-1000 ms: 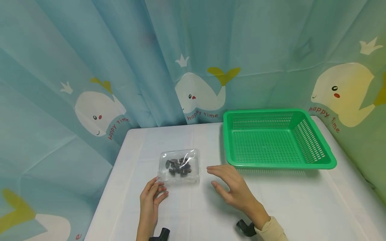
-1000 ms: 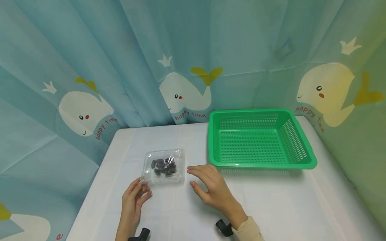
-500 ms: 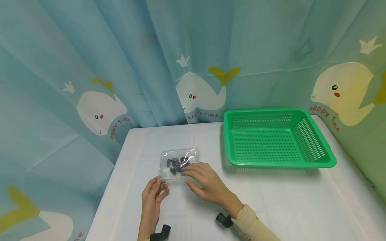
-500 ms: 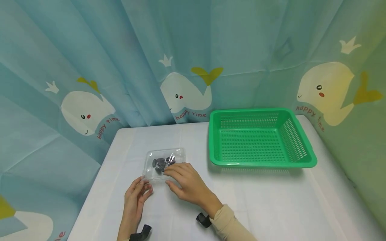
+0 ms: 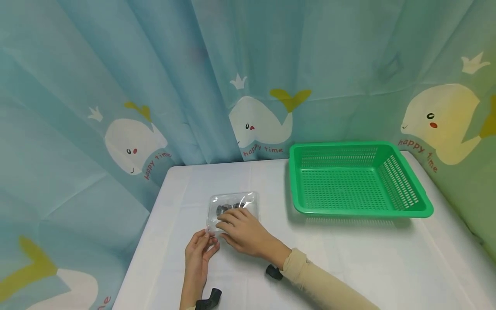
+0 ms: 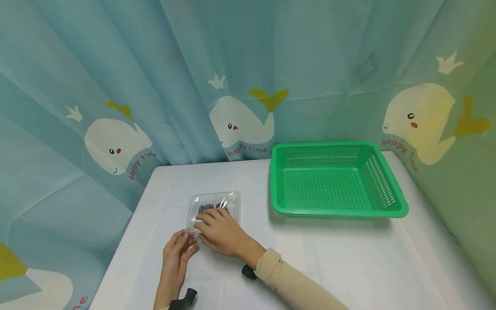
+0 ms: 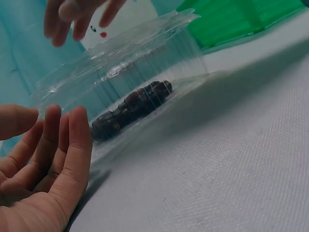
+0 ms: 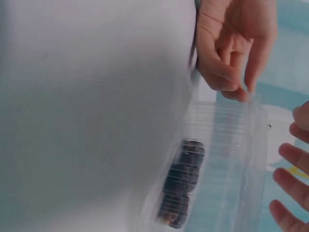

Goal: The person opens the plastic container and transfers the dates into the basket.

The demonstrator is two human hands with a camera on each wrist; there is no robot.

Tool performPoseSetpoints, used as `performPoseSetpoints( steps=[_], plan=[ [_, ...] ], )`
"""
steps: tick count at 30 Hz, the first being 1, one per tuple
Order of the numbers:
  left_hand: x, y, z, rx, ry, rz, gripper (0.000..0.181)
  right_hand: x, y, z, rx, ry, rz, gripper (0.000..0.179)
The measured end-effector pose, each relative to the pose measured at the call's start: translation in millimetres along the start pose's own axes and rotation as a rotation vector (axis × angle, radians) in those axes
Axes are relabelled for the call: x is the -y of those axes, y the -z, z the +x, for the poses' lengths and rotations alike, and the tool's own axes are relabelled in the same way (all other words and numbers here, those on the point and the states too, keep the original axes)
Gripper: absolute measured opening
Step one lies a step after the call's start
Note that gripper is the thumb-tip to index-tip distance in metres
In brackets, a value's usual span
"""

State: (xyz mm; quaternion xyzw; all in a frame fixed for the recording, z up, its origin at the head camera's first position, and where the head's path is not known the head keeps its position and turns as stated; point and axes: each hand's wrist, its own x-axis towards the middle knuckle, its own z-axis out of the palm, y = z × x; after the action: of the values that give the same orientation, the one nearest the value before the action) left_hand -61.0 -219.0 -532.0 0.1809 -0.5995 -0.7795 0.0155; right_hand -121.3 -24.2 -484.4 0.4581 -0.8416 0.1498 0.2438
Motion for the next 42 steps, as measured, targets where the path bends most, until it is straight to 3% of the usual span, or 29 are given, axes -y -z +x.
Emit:
performPoseSetpoints(
  steps=[9,19,24,32,42],
  plan=[
    [-0.8,2.2,0.8,0.027,0.025,-0.006,0.02,3.3,-12.5,2.9,0.11,-0.052,-0.019,0.028],
    [1.6,7.0,3.1,0.055,-0.007,0.008,0.018,8.2,-13.4,10.9,0.187,-0.059,-0.016,0.032],
    [1.2,6.5,2.7,0.046,-0.019,0.014,0.015,13.8,-15.9,13.6,0.175,-0.03,-0.032,0.033],
    [1.3,5.6,2.1,0.08,-0.021,-0.014,0.011,18.3,-17.9,14.3,0.124,-0.03,-0.07,0.025],
    [1.4,8.9,1.6,0.075,-0.033,-0.004,0.014,22.4,-29.9,24.2,0.112,-0.024,-0.086,0.012]
  ],
)
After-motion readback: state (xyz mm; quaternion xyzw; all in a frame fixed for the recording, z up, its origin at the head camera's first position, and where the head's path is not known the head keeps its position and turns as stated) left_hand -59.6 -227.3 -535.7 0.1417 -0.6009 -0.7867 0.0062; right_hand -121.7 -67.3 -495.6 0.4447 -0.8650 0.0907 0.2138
